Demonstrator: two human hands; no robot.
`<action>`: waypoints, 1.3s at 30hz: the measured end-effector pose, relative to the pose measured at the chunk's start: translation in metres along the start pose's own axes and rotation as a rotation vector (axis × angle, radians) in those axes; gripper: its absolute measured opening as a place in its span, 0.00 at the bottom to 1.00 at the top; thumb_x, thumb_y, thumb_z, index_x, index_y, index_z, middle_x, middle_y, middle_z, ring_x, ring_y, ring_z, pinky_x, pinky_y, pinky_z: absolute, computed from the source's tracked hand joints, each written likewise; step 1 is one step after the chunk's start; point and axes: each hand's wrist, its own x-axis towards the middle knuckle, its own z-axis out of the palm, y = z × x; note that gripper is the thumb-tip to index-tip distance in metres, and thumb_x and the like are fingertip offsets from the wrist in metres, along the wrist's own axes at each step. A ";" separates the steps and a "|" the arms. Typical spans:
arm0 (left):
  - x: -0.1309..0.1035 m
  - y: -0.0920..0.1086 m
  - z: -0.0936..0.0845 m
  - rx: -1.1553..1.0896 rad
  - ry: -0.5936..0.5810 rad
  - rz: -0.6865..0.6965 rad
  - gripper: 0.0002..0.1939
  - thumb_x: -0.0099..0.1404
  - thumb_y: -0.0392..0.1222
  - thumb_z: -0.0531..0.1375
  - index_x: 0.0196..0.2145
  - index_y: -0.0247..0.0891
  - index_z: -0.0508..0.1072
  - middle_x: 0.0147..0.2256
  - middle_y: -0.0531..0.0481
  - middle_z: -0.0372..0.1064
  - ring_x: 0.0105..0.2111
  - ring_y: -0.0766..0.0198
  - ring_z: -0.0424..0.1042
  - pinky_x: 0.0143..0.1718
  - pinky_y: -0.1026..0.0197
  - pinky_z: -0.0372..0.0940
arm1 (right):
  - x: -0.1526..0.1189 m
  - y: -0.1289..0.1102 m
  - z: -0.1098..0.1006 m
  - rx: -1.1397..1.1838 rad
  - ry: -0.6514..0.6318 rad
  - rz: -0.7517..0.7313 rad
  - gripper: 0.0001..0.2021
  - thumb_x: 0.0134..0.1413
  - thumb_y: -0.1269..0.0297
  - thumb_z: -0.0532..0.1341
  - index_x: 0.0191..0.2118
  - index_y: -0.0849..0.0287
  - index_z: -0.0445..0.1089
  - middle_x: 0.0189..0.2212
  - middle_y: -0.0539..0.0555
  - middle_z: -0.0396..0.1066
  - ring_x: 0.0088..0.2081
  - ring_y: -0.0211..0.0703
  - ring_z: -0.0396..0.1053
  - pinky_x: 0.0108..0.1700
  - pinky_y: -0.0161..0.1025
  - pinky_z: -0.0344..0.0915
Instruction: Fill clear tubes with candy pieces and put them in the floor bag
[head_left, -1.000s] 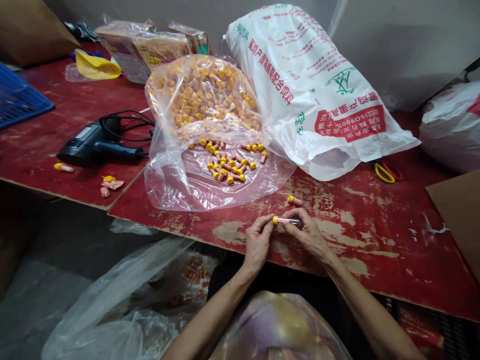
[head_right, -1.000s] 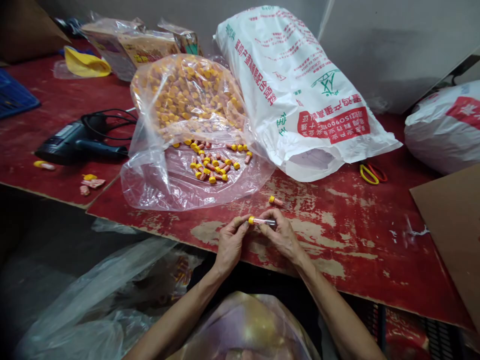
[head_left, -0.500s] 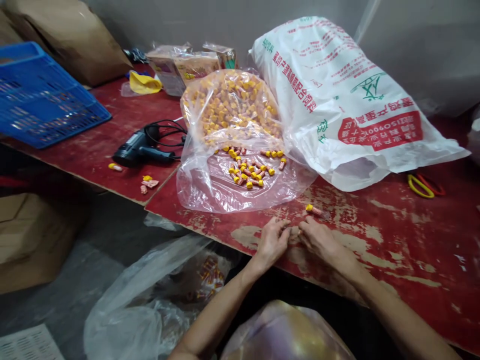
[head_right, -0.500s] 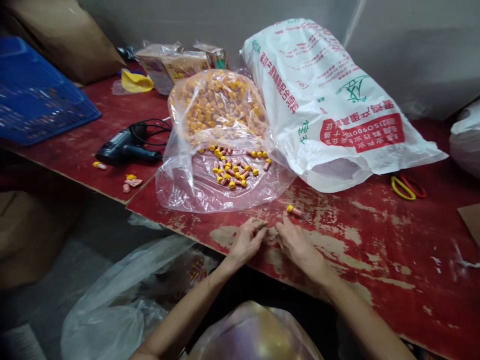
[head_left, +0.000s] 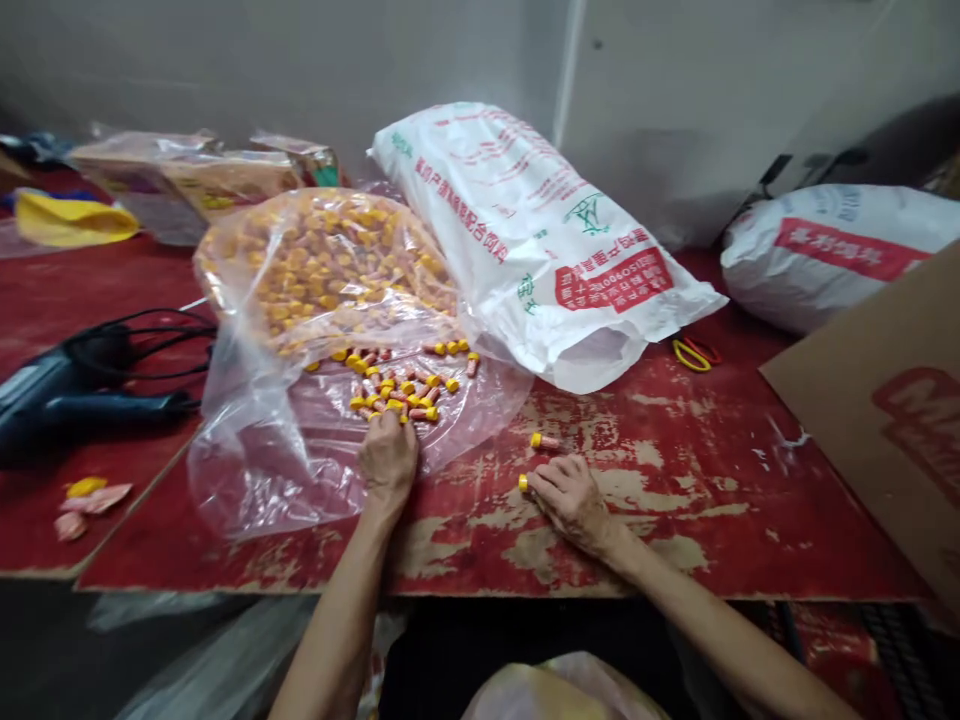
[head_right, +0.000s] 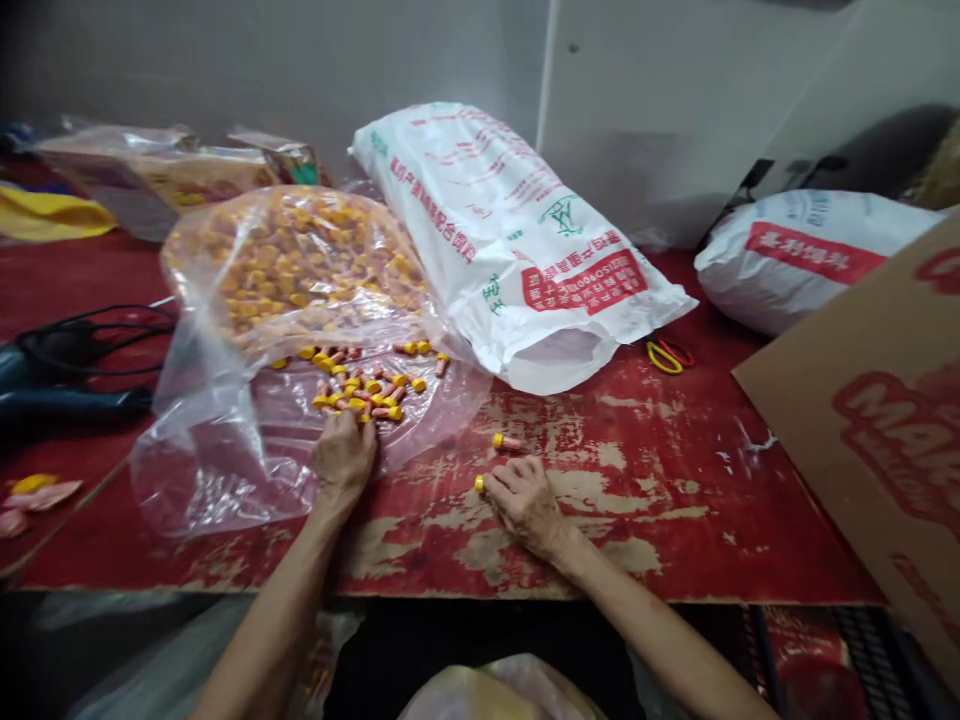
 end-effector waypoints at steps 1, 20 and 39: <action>-0.001 -0.001 0.000 -0.027 0.035 0.011 0.14 0.65 0.43 0.50 0.41 0.33 0.70 0.37 0.38 0.68 0.35 0.52 0.67 0.34 0.56 0.58 | -0.001 0.002 -0.002 -0.027 -0.003 0.011 0.10 0.63 0.68 0.52 0.46 0.54 0.68 0.35 0.55 0.71 0.39 0.46 0.65 0.45 0.49 0.60; -0.126 0.038 -0.030 -1.337 -0.227 -0.454 0.18 0.49 0.48 0.69 0.35 0.38 0.71 0.33 0.52 0.69 0.31 0.67 0.69 0.32 0.66 0.66 | 0.108 0.166 -0.066 -0.167 0.026 0.660 0.21 0.51 0.67 0.56 0.52 0.65 0.64 0.43 0.64 0.68 0.43 0.52 0.66 0.44 0.45 0.61; -0.159 0.078 -0.031 -1.554 -0.383 -0.520 0.14 0.52 0.43 0.67 0.37 0.38 0.77 0.34 0.52 0.73 0.34 0.66 0.71 0.40 0.63 0.66 | 0.011 -0.017 -0.035 0.778 -0.105 0.378 0.11 0.56 0.59 0.60 0.42 0.57 0.69 0.38 0.54 0.68 0.38 0.41 0.67 0.40 0.37 0.66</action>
